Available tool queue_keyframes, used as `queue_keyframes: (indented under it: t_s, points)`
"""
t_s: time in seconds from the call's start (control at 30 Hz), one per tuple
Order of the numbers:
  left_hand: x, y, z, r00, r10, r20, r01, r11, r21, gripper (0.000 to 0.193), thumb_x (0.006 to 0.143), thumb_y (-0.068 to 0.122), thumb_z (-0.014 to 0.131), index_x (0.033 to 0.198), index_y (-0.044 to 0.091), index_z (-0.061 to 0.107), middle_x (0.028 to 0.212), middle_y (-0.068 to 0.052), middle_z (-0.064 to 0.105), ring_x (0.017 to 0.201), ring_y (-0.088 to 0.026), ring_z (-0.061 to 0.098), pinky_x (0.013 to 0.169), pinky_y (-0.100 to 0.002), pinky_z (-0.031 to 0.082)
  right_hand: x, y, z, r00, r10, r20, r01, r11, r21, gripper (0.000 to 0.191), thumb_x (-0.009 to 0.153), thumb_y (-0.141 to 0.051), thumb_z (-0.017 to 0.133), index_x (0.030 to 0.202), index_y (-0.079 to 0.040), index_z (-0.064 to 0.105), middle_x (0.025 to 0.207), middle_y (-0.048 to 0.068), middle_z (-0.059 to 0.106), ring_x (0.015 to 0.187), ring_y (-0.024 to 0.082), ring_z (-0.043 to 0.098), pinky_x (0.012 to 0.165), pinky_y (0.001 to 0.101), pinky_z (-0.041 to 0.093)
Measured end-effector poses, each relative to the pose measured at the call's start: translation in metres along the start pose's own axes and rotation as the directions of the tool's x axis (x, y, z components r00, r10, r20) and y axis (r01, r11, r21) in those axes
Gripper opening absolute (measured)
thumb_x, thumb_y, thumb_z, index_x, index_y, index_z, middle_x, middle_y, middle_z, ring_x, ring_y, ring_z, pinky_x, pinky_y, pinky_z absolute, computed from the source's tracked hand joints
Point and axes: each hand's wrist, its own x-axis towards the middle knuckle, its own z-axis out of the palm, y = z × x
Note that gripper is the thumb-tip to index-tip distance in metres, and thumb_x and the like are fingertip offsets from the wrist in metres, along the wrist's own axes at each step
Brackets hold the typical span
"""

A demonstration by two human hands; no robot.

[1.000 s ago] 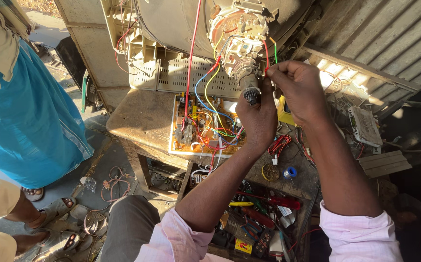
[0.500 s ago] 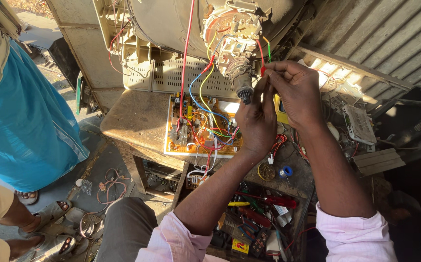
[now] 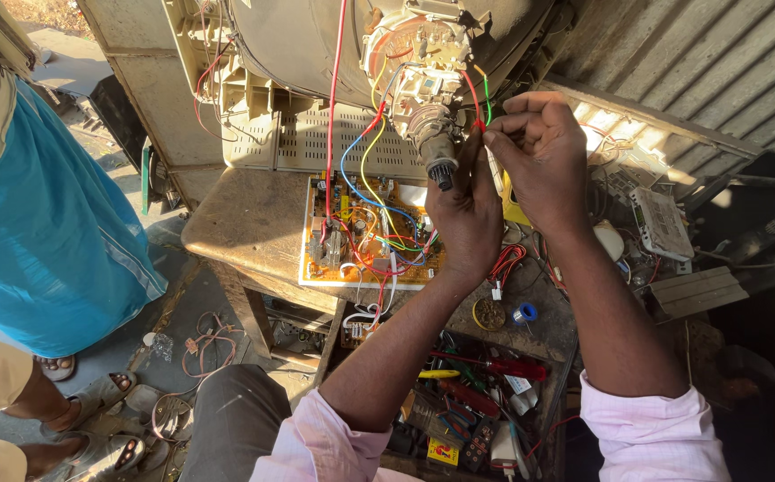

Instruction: The person repairs an electronic device by soldering wires, cutting and stripping wire ends, and wrapping connections with electrical tape. They use a soldering iron, scissors, and tape to secure and insulate the connections on a circuit board and motor assembly.

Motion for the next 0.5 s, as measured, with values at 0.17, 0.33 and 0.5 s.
queue_keyframes:
  t_s: [0.17, 0.33, 0.5]
  points:
    - [0.005, 0.005, 0.008, 0.901, -0.425, 0.084, 0.422, 0.815, -0.398, 0.022, 0.103, 0.007, 0.067, 0.121, -0.005, 0.071, 0.099, -0.006, 0.07, 0.083, -0.009, 0.057, 0.073, -0.03, 0.049, -0.007, 0.002, -0.003, 0.988, -0.15, 0.02, 0.151, 0.973, -0.176, 0.03, 0.104, 0.01, 0.064, 0.129, 0.003, 0.048, 0.112, 0.016, 0.073, 0.108, 0.017, 0.072, 0.092, 0.0279, 0.056]
    - [0.016, 0.003, 0.007, 0.894, -0.443, 0.068, 0.434, 0.815, -0.384, 0.017, 0.101, 0.011, 0.068, 0.11, -0.005, 0.071, 0.096, -0.004, 0.072, 0.085, -0.008, 0.06, 0.077, -0.029, 0.051, -0.011, 0.0, -0.006, 0.971, -0.231, 0.06, 0.237, 0.907, -0.348, 0.03, 0.102, 0.01, 0.063, 0.127, 0.004, 0.047, 0.115, 0.018, 0.073, 0.108, 0.019, 0.073, 0.094, 0.0305, 0.057]
    - [0.017, -0.003, 0.002, 0.813, -0.567, 0.131, 0.574, 0.743, -0.344, 0.02, 0.102, 0.018, 0.066, 0.101, -0.002, 0.071, 0.089, -0.003, 0.07, 0.08, -0.008, 0.058, 0.071, -0.03, 0.049, 0.001, 0.004, -0.003, 1.0, -0.001, 0.028, 0.001, 1.0, 0.005, 0.034, 0.102, 0.006, 0.063, 0.132, 0.002, 0.048, 0.116, 0.017, 0.072, 0.106, 0.015, 0.072, 0.091, 0.0262, 0.059]
